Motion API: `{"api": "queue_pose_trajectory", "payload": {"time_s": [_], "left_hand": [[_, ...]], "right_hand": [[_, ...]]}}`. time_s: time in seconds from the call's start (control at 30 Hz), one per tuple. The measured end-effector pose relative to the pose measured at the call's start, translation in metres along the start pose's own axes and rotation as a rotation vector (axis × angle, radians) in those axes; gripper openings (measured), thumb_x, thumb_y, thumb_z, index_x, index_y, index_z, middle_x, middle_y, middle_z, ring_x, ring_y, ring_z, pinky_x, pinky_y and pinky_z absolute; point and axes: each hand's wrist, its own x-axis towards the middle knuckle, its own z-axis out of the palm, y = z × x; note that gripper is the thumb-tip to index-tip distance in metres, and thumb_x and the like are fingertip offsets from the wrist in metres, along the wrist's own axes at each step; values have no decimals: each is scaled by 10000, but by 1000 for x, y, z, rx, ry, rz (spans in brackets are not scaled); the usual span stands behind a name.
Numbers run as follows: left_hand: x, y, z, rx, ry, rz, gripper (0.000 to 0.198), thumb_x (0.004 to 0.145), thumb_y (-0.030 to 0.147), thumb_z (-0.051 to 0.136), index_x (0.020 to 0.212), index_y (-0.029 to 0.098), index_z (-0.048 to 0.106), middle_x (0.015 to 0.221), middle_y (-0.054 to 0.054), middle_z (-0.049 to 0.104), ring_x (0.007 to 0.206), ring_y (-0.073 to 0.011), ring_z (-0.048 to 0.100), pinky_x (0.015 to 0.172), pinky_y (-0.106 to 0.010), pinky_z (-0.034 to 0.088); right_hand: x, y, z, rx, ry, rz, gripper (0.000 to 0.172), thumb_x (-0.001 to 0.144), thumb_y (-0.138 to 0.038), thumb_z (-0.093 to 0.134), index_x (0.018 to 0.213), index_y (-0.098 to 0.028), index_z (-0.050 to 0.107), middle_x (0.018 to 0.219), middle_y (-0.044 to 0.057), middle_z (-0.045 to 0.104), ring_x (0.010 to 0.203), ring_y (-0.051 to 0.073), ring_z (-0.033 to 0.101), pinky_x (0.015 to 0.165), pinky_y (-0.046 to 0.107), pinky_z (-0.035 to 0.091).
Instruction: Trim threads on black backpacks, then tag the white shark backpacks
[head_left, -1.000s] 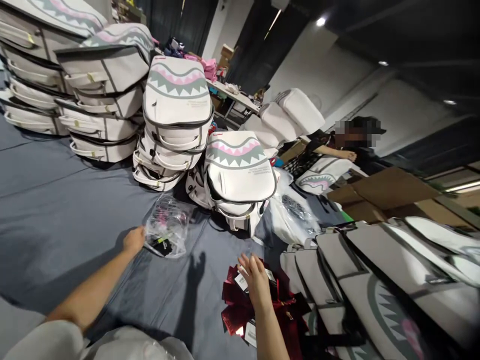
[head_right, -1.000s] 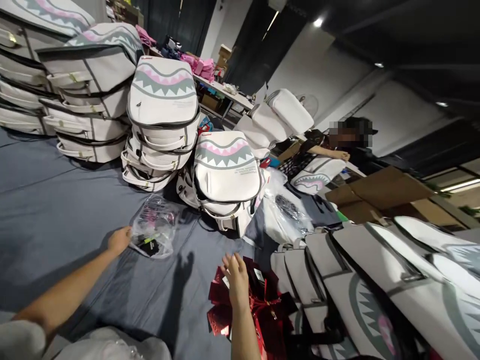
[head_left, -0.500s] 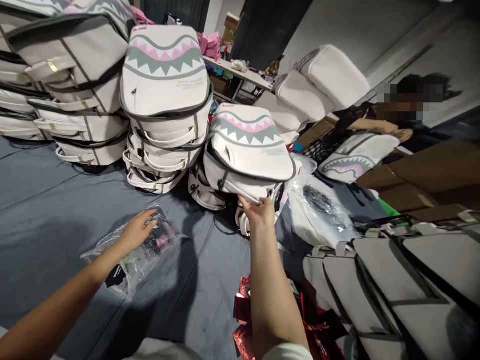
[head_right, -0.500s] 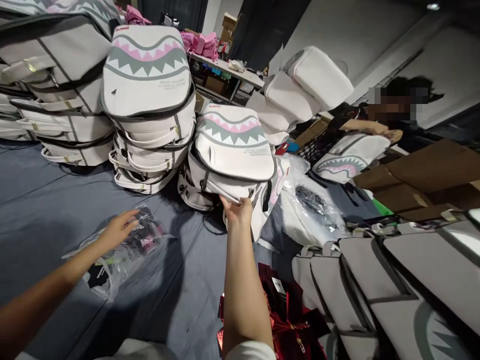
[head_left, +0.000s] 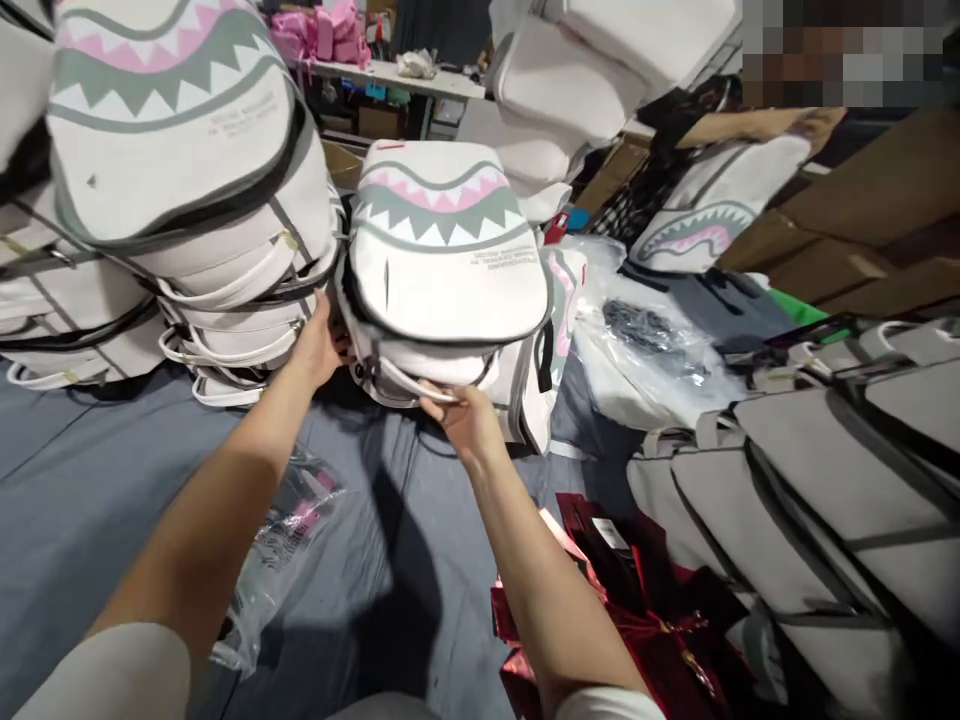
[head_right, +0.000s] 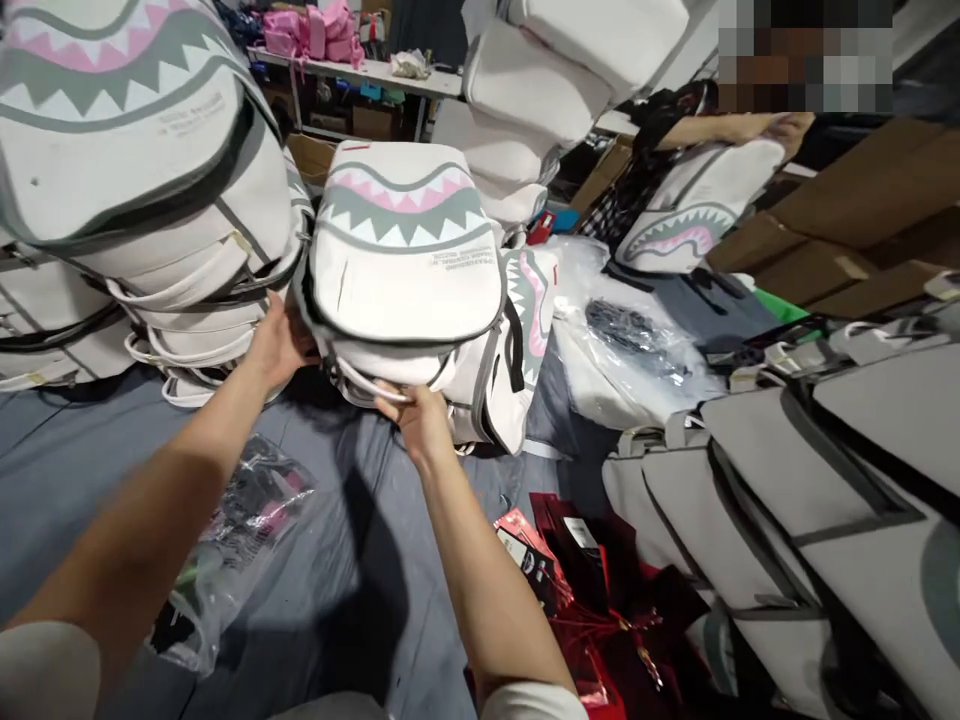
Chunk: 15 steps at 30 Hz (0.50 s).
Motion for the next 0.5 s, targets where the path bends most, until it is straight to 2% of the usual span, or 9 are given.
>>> {"api": "queue_pose_trajectory", "payload": {"time_s": [0.07, 0.13, 0.17, 0.2, 0.27, 0.33, 0.37, 0.43, 0.5], "left_hand": [[4, -14, -8, 62, -7, -63, 705, 889, 772, 410, 1269, 212, 609, 1104, -114, 720, 1124, -278, 671, 935, -481, 566], [9, -23, -12, 141, 14, -101, 637, 844, 693, 602, 1237, 193, 634, 1062, -116, 735, 1081, -278, 691, 916, -458, 583], [12, -26, -13, 171, 34, -111, 605, 823, 631, 673, 1228, 182, 641, 1041, -116, 742, 1052, -275, 701, 907, -445, 592], [14, -27, -14, 190, 54, -125, 576, 814, 575, 707, 1218, 169, 647, 1014, -114, 748, 1022, -270, 711, 896, -435, 600], [17, -26, -15, 201, 84, -158, 500, 826, 491, 697, 1193, 154, 657, 948, -99, 758, 975, -261, 723, 878, -422, 612], [18, -26, -13, 185, 92, -155, 434, 846, 441, 661, 1166, 148, 663, 906, -85, 764, 957, -256, 729, 884, -419, 615], [17, -26, -11, 175, 82, -134, 419, 856, 433, 649, 1161, 146, 663, 909, -82, 767, 961, -256, 728, 900, -424, 611], [14, -26, -4, 169, 51, -71, 422, 870, 432, 647, 1173, 139, 655, 943, -84, 772, 988, -258, 721, 953, -441, 591], [10, -22, 8, 189, 35, -14, 433, 874, 401, 655, 1197, 113, 638, 985, -95, 774, 1030, -262, 706, 1006, -462, 562]], "right_hand": [[-14, 8, -25, -102, -75, 61, 291, 704, -277, 718, 959, -223, 589, 999, 24, 734, 907, 232, 737, 710, 361, 632], [-28, 10, -53, -277, -174, 126, 366, 752, -439, 747, 1027, -238, 617, 1040, 52, 742, 902, 240, 733, 745, 409, 621], [-34, 10, -68, -390, -156, 126, 392, 774, -522, 721, 1014, -225, 633, 1006, 75, 749, 880, 251, 730, 757, 437, 614], [-42, 8, -85, -501, -85, 100, 426, 792, -582, 683, 986, -205, 644, 954, 98, 751, 859, 264, 726, 770, 466, 605], [-55, 5, -117, -665, 164, -9, 472, 801, -615, 648, 966, -173, 634, 920, 132, 736, 892, 296, 705, 839, 522, 569], [-61, 1, -143, -759, 433, -193, 526, 765, -577, 693, 1067, -156, 599, 1088, 173, 695, 1086, 328, 636, 985, 557, 481], [-59, 0, -152, -816, 514, -300, 598, 734, -551, 729, 1147, -149, 571, 1216, 195, 645, 1205, 340, 566, 1062, 558, 414], [-46, -1, -160, -986, 581, -500, 726, 682, -519, 773, 1250, -136, 533, 1377, 216, 547, 1329, 349, 453, 1136, 533, 324], [-23, -3, -157, -1135, 559, -565, 685, 686, -499, 761, 1229, -131, 563, 1363, 216, 562, 1296, 359, 471, 1117, 520, 327]]}}
